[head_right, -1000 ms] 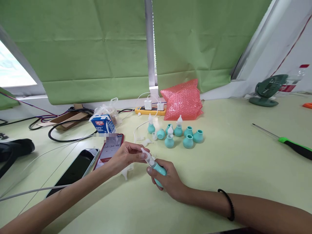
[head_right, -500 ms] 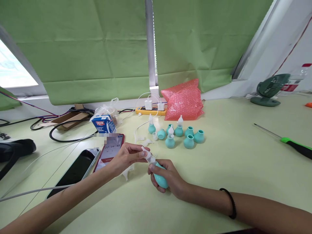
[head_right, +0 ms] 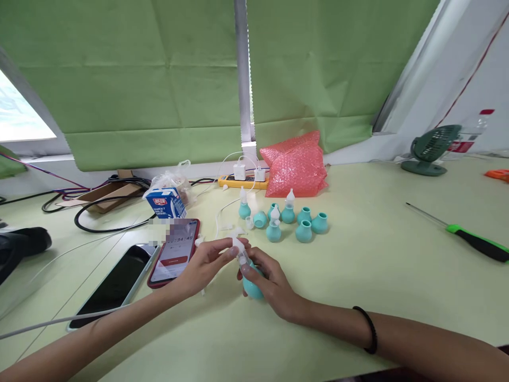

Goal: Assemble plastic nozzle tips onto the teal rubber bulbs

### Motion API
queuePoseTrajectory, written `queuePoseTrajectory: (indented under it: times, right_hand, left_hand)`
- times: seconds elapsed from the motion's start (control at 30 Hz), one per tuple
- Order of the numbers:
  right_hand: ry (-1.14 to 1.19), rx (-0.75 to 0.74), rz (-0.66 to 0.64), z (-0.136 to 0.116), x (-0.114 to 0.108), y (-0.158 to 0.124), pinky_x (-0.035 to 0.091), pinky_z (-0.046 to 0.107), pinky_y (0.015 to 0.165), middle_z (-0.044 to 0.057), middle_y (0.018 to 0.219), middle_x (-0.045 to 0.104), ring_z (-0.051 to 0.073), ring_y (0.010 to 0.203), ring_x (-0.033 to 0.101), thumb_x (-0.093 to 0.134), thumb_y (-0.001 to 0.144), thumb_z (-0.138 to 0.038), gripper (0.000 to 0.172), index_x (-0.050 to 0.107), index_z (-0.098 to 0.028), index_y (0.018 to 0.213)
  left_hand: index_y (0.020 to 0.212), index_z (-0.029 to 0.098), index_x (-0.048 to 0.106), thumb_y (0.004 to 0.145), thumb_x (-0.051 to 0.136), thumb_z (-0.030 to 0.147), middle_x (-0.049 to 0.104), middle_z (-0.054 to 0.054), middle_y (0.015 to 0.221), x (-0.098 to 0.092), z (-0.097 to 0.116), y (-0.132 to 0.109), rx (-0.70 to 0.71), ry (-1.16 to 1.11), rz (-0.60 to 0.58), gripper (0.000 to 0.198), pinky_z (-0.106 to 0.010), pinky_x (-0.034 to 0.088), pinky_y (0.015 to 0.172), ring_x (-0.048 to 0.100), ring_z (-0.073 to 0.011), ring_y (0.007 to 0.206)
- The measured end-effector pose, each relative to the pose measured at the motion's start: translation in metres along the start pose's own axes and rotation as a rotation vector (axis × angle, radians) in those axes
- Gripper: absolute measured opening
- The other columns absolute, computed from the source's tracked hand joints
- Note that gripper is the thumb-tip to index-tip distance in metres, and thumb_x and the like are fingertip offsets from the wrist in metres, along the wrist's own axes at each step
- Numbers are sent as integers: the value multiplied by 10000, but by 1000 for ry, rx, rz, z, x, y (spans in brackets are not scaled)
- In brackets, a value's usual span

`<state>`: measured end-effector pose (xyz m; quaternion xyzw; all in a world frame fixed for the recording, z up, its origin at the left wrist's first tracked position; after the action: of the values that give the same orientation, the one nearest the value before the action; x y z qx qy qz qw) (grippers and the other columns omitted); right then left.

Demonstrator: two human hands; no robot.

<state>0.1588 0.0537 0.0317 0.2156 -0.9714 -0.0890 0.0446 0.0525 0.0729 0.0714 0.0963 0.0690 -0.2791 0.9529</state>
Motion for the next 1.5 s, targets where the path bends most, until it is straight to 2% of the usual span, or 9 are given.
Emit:
queuePoseTrajectory:
  times: [0.13, 0.33, 0.57, 0.87, 1.07, 1.27, 1.33, 1.43, 1.5]
  right_hand:
    - [-339, -218, 126, -15, -14, 5, 416, 292, 711, 27, 778, 530, 148, 762, 511, 484, 769, -277, 109, 487, -179, 818]
    - [-888, -689, 330, -45, -35, 8, 420, 312, 612, 25, 663, 546, 158, 634, 506, 550, 674, -236, 123, 476, -188, 761]
    - [-1112, -560, 395, -29, -52, 23, 400, 268, 512, 37, 696, 571, 129, 540, 488, 526, 713, -331, 353, 409, -174, 1007]
    - [-1198, -424, 344, -11, -59, 34, 389, 242, 448, 29, 727, 546, 107, 452, 473, 498, 744, -376, 563, 235, -146, 1184]
    - [-1311, -564, 424, -20, -54, 29, 386, 242, 459, 105, 958, 517, 111, 534, 492, 514, 725, -380, 475, 323, -172, 1106]
    - [-1291, -771, 539, -32, -52, 18, 354, 232, 451, 86, 823, 495, 162, 665, 497, 550, 685, -331, 385, 385, -173, 996]
    - [-1306, -800, 497, -31, -51, 14, 360, 257, 491, 60, 734, 515, 164, 650, 495, 528, 700, -296, 275, 431, -189, 934]
    - [-1431, -779, 179, -19, -37, 12, 304, 263, 474, 15, 566, 509, 132, 515, 454, 457, 743, -247, 67, 518, -219, 743]
    - [-1512, -721, -32, -8, -27, 11, 243, 260, 452, 5, 477, 475, 120, 445, 400, 407, 766, -232, 188, 534, -217, 629]
  left_hand:
    - [1047, 171, 552, 826, 378, 335, 574, -41, 1035, -6, -1, 0, 28, 114, 41, 326, -272, 398, 830, 508, -169, 933]
    - [1002, 171, 554, 794, 431, 268, 563, -64, 1041, -11, 1, 0, 64, 514, 52, 261, -297, 410, 824, 504, -177, 949]
    - [1075, 210, 482, 772, 442, 154, 478, -66, 1159, 12, -17, -7, 231, 1175, -216, 310, -377, 408, 815, 405, -225, 1029]
    - [899, 162, 560, 787, 439, 161, 591, -71, 891, 13, -21, -2, 202, 1315, -253, 165, -318, 417, 759, 458, -203, 926]
    - [933, 168, 543, 734, 498, 281, 598, -53, 835, -1, -22, 1, 151, 1260, -163, 233, -298, 439, 656, 494, -208, 838]
    - [954, 179, 556, 792, 391, 260, 582, -69, 818, -25, -15, 7, 80, 1361, -1, 244, -317, 427, 648, 478, -218, 813]
    - [976, 179, 554, 788, 403, 243, 555, -90, 858, -31, -14, 9, 49, 1429, 54, 250, -333, 422, 652, 457, -233, 828]
    - [1031, 183, 519, 778, 428, 227, 493, -117, 955, -32, -15, 9, 71, 1499, 111, 272, -367, 407, 691, 424, -251, 872]
    - [1064, 182, 487, 775, 436, 225, 460, -127, 1006, -30, -19, 9, 96, 1525, 115, 297, -388, 395, 719, 410, -260, 908]
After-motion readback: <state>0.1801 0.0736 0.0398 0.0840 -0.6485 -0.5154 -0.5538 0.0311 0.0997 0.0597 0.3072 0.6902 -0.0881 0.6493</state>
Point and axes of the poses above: each hand's wrist, its own y-axis towards the middle knuckle, its own x-axis out of the palm, z = x × y, the point moved 5 cm from there along y, towards the middle knuckle
